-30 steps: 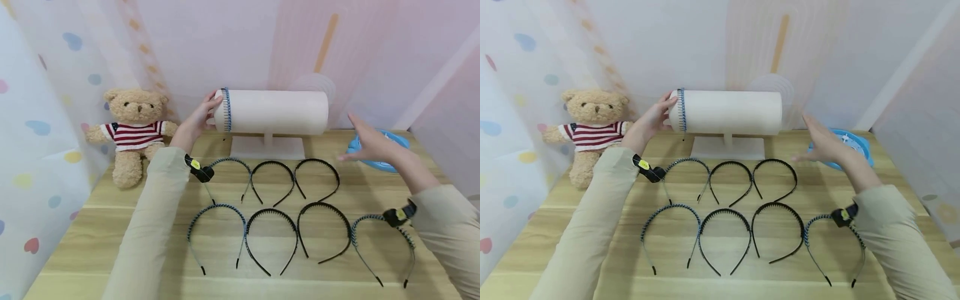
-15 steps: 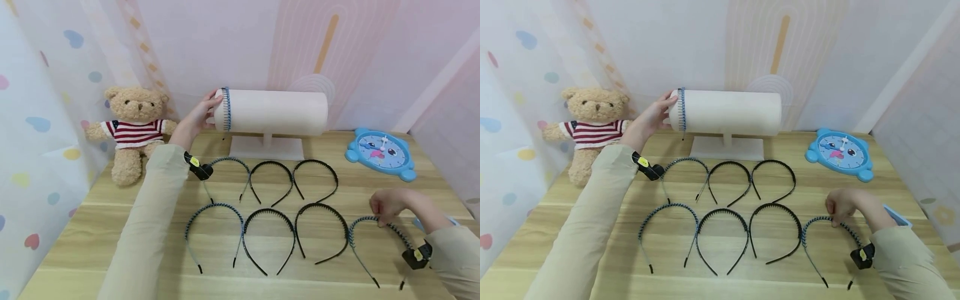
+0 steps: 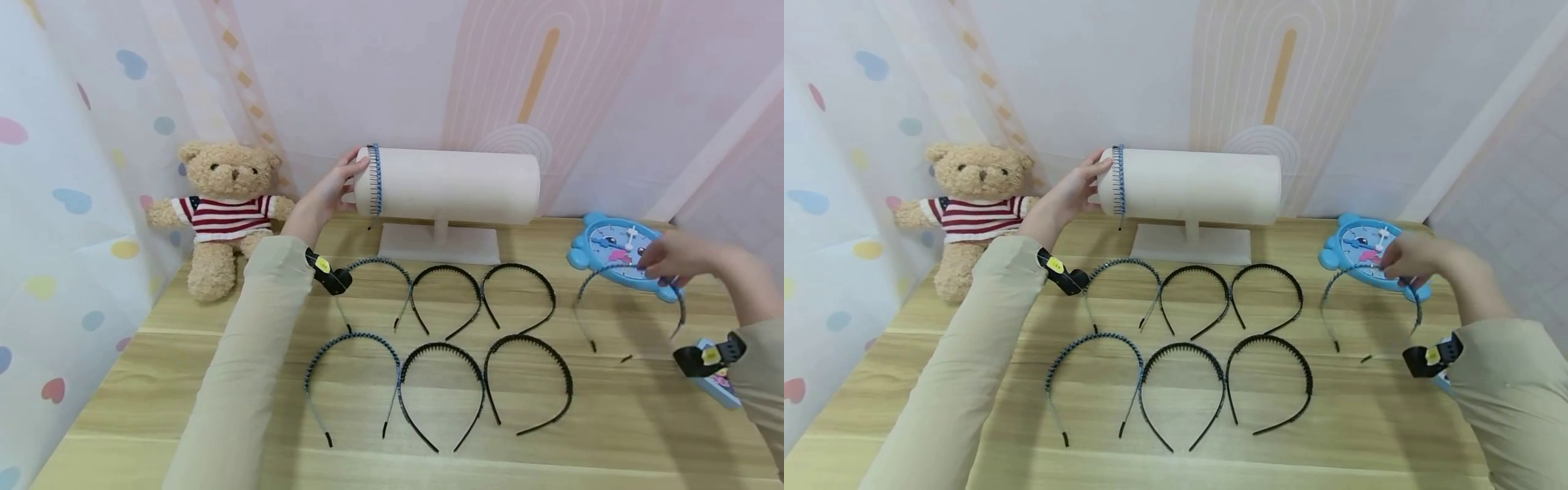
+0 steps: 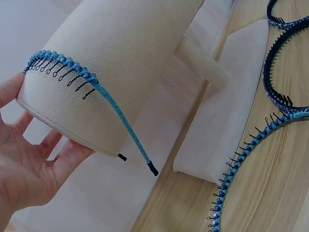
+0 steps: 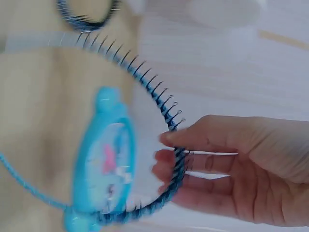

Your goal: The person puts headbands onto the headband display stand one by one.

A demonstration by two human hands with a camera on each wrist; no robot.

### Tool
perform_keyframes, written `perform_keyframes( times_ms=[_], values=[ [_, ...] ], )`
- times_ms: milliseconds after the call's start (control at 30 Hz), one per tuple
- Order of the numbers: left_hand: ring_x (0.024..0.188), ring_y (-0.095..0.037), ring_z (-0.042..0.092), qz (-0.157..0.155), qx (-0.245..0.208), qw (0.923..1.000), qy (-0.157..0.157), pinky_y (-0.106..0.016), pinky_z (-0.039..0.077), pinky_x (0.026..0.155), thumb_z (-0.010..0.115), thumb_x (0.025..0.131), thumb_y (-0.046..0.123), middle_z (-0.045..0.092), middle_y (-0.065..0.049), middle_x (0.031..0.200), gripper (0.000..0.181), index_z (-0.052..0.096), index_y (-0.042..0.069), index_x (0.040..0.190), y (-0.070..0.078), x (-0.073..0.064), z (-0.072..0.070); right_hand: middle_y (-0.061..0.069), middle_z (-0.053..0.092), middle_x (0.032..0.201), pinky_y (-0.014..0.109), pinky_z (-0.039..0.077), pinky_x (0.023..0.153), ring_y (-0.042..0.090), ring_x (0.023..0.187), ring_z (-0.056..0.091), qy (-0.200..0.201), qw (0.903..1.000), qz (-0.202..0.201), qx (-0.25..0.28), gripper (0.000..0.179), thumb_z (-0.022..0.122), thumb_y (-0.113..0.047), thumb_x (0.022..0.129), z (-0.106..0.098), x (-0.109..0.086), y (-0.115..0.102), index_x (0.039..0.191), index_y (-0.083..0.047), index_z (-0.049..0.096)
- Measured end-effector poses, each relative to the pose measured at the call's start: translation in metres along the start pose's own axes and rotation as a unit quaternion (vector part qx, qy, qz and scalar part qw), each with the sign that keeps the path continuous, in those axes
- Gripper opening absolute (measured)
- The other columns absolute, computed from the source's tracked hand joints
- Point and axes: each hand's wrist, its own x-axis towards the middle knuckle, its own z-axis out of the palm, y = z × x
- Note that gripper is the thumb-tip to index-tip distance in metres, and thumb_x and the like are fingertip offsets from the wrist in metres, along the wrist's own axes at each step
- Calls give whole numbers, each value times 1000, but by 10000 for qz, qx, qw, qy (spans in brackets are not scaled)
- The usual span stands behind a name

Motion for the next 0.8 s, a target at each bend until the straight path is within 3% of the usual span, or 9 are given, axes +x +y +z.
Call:
perform_keyframes(
  times_ms=[133, 233, 433, 600, 800],
  values=[
    [135, -25, 21, -1, -3, 10000, -20, -52, 25, 107, 45, 93, 41, 22, 5, 149, 56, 18, 43, 142, 1, -1, 0, 11, 66, 86, 31, 55, 65, 14, 72, 62, 585, 9963, 269, 566, 47, 57, -20, 90, -20, -2, -10, 114, 19, 48],
    [135, -25, 21, -6, -3, 10000, -26, -52, 25, 107, 45, 93, 41, 23, 5, 149, 56, 18, 43, 142, 1, -2, 1, -3, 66, 81, 26, 54, 65, 8, 68, 63, 1104, 9830, 437, 1401, 64, 59, -34, 88, -27, 2, -23, 122, 17, 41],
    [136, -25, 20, -37, 25, 10000, -40, -51, 27, 107, 44, 94, 41, 20, 5, 150, 57, 16, 43, 143, 1, -3, -1, -28, 59, 69, 21, 53, 73, -2, 65, 64, 2028, 9312, 438, 2996, 78, 61, -44, 83, -30, 20, -60, 132, 10, 33],
    [136, -25, 20, -68, 53, 10000, -31, -51, 26, 107, 45, 93, 42, 19, 7, 151, 57, 17, 44, 142, 1, -3, -2, -25, 60, 69, 16, 53, 64, -4, 65, 63, 2407, 8913, 173, 3837, 65, 63, -29, 84, -33, 40, -94, 131, 8, 38],
    [136, -25, 21, -49, 29, 10000, -20, -52, 27, 107, 46, 93, 42, 21, 7, 150, 56, 18, 44, 142, 1, -1, -1, -17, 62, 71, 18, 53, 61, -2, 64, 63, 2644, 8594, -221, 4370, 51, 68, -24, 80, -33, 60, -117, 117, 5, 49]
  ],
)
